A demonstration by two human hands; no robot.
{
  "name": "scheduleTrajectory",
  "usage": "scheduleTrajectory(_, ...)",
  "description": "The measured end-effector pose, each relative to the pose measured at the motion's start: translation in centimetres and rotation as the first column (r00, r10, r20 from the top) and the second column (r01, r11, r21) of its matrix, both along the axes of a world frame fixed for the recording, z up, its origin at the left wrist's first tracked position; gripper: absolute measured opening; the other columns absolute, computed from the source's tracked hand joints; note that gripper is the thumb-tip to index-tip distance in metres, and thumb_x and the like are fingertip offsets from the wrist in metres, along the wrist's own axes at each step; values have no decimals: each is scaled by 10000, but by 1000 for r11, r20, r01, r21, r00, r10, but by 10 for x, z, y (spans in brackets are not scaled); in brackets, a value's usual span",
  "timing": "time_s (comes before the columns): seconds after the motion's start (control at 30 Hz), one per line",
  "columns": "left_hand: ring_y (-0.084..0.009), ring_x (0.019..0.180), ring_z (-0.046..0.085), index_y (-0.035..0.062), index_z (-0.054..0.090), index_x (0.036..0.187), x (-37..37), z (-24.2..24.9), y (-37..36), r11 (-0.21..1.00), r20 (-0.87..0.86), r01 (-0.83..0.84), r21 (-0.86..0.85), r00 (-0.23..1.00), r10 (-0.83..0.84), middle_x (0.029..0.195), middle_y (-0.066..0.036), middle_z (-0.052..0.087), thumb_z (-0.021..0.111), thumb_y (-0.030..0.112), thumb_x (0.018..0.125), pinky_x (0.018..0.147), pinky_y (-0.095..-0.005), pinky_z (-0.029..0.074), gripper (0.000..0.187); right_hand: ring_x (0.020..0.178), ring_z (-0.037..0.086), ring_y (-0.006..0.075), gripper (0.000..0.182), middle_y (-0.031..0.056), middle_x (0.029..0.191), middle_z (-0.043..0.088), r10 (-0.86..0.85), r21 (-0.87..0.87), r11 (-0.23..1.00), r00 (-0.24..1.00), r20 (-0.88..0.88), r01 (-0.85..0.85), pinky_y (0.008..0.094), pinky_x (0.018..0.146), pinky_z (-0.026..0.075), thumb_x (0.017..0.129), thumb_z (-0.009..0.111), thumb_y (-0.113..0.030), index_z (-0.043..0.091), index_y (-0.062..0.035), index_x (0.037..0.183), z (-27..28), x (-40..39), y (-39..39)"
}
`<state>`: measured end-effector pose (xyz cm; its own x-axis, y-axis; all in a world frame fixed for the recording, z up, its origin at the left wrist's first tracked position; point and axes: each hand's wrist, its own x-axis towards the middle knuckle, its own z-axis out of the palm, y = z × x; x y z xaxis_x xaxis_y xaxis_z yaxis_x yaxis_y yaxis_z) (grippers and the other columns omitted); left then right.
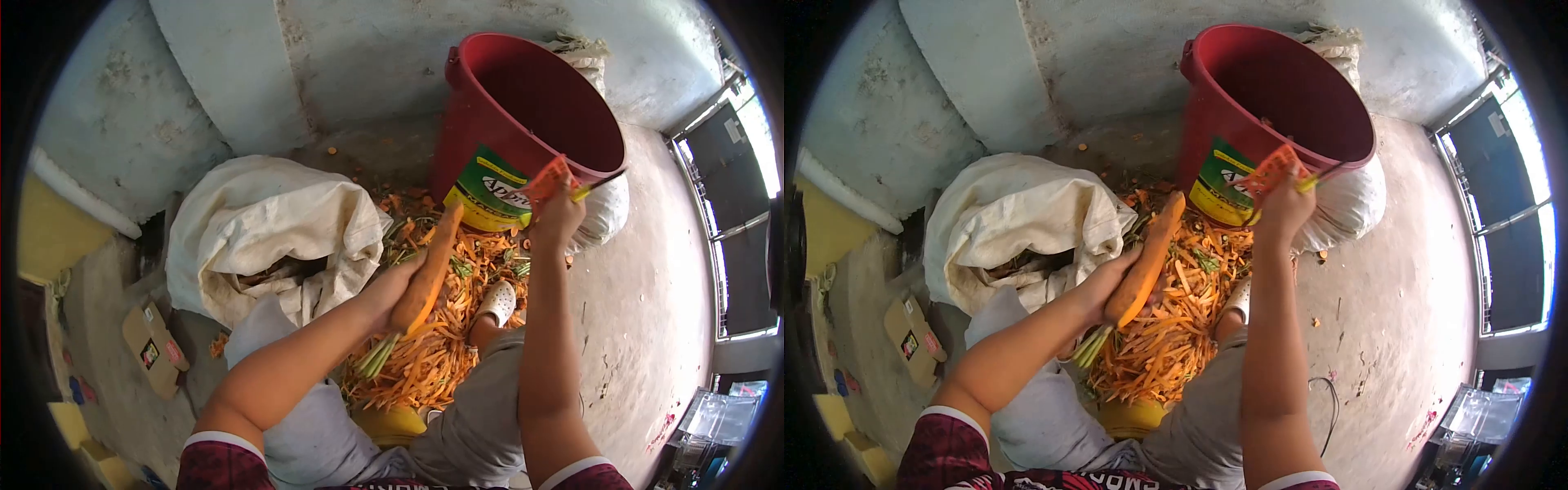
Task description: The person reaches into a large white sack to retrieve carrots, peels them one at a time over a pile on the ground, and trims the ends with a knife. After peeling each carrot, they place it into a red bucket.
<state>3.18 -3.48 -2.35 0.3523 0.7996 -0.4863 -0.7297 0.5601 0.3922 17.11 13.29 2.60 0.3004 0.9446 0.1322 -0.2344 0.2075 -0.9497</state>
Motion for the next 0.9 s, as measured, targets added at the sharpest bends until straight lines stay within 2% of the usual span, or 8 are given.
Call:
scheduleTrajectory(0.03, -149, 630, 502, 64, 425, 1008, -1, -4, 4, 994, -71, -70, -80, 995, 64, 696, -57, 477, 293, 437, 888, 491, -265, 438, 414, 462, 469, 75, 161, 36, 643, 529, 102, 0, 995, 993, 56, -103, 209, 383, 371, 860, 470, -170, 528, -24, 828, -6, -6, -5)
scheduleTrajectory(0.13, -159, 680, 538, 75, 431, 1032, -10, -4, 16, 991, -198, -134, 0, 971, 131, 767, -56, 524, 338, 433, 879, 512, -267, 449, 401, 499, 453, 80, 165, 28, 654, 522, 216, -99, 976, 917, 334, -194, 214, 436, 374, 860, 477, -182, 506, -25, 820, -6, -34, -42)
scheduleTrajectory(0.23, -135, 649, 562, 90, 491, 1002, -15, 6, 21, 975, -124, -220, 23, 967, 221, 793, -48, 566, 379, 415, 871, 529, -257, 475, 368, 636, 490, 116, 189, 45, 711, 538, 337, -35, 940, 902, 269, -340, 259, 597, 406, 860, 469, -194, 497, -9, 832, -22, -54, -59)
scheduleTrajectory(0.37, -124, 598, 566, 91, 532, 956, -22, 10, 23, 980, -90, -196, 38, 976, 198, 770, -37, 584, 372, 379, 878, 521, -252, 486, 338, 606, 503, 158, 198, 91, 687, 541, 340, 7, 925, 839, 424, -379, 274, 585, 410, 853, 477, -188, 508, 7, 854, -24, -64, -80)
scheduleTrajectory(0.47, -105, 672, 554, 93, 491, 1028, -20, 17, 24, 986, -326, -142, 82, 932, 161, 812, -48, 561, 327, 428, 880, 519, -239, 472, 401, 591, 511, 178, 204, 105, 661, 539, 375, -11, 905, 784, 494, -426, 284, 581, 413, 851, 481, -189, 511, 12, 874, -18, -64, -92)
scheduleTrajectory(0.57, -109, 688, 561, 96, 503, 1004, -19, 10, 25, 983, -147, -166, 82, 973, 177, 827, -43, 568, 308, 390, 894, 528, -234, 472, 369, 597, 537, 201, 208, 126, 666, 552, 344, 1, 917, 793, 504, -398, 297, 573, 419, 845, 494, -187, 514, 14, 896, -15, -63, -93)
scheduleTrajectory(0.7, -110, 692, 562, 88, 510, 992, -16, 16, 23, 993, -149, -103, 62, 983, 111, 852, -35, 574, 304, 361, 904, 548, -240, 480, 354, 607, 553, 244, 199, 147, 687, 559, 148, 92, 963, 785, 602, -252, 321, 579, 427, 844, 494, -179, 506, 11, 902, -19, -62, -94)
scheduleTrajectory(0.9, -155, 679, 587, 21, 500, 1028, -13, 23, 20, 994, -254, 104, 11, 962, -98, 823, -83, 584, 312, 362, 906, 606, -277, 500, 408, 659, 556, 280, 203, 164, 716, 555, -209, 212, 972, 795, 569, 104, 349, 605, 420, 846, 474, -193, 494, 8, 865, -19, -31, -32)
